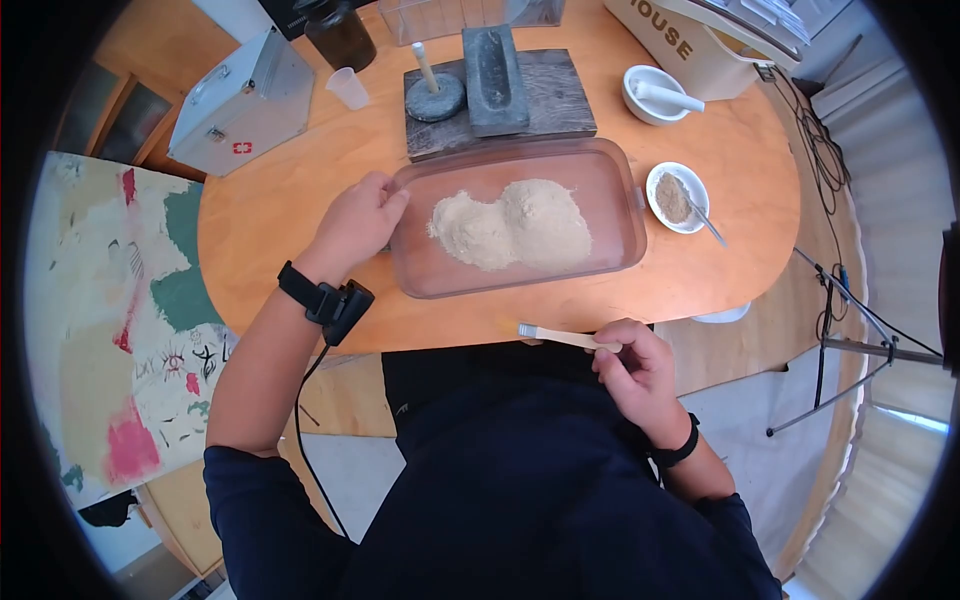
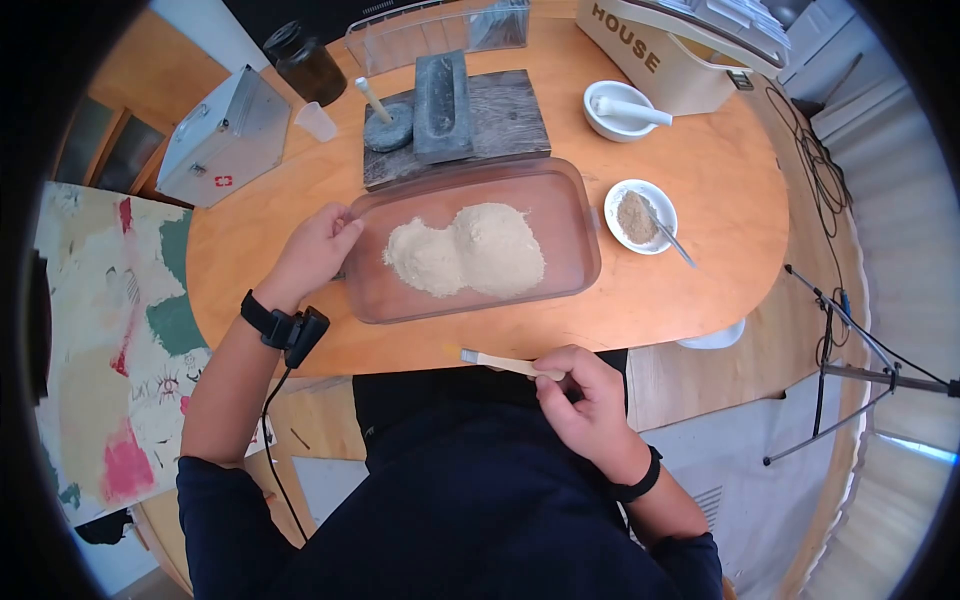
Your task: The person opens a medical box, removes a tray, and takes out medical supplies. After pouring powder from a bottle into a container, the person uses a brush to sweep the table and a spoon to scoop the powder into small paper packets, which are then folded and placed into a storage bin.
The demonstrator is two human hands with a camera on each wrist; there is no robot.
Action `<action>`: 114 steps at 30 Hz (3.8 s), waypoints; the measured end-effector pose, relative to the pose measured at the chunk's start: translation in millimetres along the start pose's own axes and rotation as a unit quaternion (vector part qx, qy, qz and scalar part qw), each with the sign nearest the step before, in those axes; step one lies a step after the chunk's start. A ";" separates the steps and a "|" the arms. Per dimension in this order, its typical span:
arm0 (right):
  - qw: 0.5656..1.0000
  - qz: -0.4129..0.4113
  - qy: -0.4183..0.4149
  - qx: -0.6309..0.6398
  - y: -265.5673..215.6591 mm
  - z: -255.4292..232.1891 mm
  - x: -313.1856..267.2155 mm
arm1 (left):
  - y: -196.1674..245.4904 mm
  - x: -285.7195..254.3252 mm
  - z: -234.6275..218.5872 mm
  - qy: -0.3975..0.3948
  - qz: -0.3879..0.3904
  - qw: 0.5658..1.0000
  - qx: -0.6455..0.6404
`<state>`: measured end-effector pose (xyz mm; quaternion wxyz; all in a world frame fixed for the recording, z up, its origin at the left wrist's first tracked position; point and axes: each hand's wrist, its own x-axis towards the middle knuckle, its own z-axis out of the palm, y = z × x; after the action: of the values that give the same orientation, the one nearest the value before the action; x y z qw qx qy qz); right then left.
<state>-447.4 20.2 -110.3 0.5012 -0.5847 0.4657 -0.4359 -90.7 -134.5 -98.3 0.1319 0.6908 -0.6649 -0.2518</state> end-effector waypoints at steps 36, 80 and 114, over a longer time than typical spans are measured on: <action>0.942 0.013 0.010 -0.336 -24.0 30.4 23.0 | -206.8 -267.1 -126.6 0.251 -0.235 0.923 -0.170; 0.743 -0.393 -0.136 -0.525 -35.2 242.6 308.9 | -317.4 -353.2 -103.8 0.385 -0.310 0.821 -0.287; 0.736 -0.495 -0.228 -0.401 -59.7 243.7 281.5 | -314.7 -350.4 -109.0 0.445 -0.330 0.778 -0.297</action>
<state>-150.6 -208.4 -67.6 0.0252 -0.9614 0.1141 -0.2490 238.4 219.6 -109.1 0.5205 0.8295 -0.1554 -0.1298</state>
